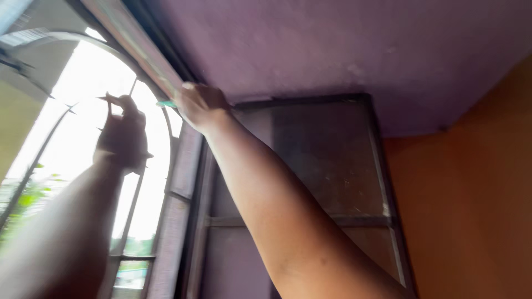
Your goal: The person scrubs the metal bars of a window grille using a toothbrush. They dip the brush into a small green bowl containing a cleaning solution and continue scrubbing the vertical and horizontal bars of the grille.
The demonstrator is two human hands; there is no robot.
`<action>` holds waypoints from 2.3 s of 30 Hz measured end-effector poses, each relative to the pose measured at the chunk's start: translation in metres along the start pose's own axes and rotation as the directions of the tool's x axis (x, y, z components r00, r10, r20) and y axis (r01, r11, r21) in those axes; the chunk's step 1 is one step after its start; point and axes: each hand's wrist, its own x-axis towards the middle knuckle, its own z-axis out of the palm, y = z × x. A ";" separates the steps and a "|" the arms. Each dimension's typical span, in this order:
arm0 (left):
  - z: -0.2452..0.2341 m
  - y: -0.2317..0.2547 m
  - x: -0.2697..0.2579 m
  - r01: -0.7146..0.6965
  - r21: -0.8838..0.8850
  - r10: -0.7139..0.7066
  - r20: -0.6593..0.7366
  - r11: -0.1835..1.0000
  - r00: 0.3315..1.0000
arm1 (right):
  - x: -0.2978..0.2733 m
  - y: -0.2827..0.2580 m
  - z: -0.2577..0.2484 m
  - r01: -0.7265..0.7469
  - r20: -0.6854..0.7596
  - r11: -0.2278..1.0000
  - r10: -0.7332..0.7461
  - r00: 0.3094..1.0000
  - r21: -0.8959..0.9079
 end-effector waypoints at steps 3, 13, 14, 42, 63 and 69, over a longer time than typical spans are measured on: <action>0.013 0.001 0.004 0.116 -0.070 -0.124 -0.137 0.991 0.983 | -0.005 -0.011 0.003 0.132 -0.036 0.991 -0.133 0.990 -0.027; -0.001 -0.007 -0.010 0.113 -0.163 -0.125 -0.066 0.980 0.990 | 0.002 0.035 0.057 0.148 0.114 0.923 -0.115 0.987 -0.354; 0.000 -0.005 -0.010 0.113 -0.164 -0.126 -0.068 0.980 0.990 | 0.006 0.039 0.059 0.114 0.146 0.935 -0.068 0.987 -0.335; 0.025 0.003 -0.004 0.126 -0.004 -0.122 -0.284 0.992 0.951 | -0.054 0.060 0.097 0.021 0.261 0.996 0.003 0.965 -0.091; 0.006 0.024 -0.011 -0.151 -0.003 0.151 -0.087 0.988 0.985 | -0.056 0.113 0.087 0.304 0.134 0.932 -0.282 0.950 -0.198; 0.008 0.021 -0.011 -0.144 -0.029 0.138 -0.154 0.989 0.978 | -0.068 0.118 0.097 0.354 0.228 0.921 -0.314 0.922 -0.164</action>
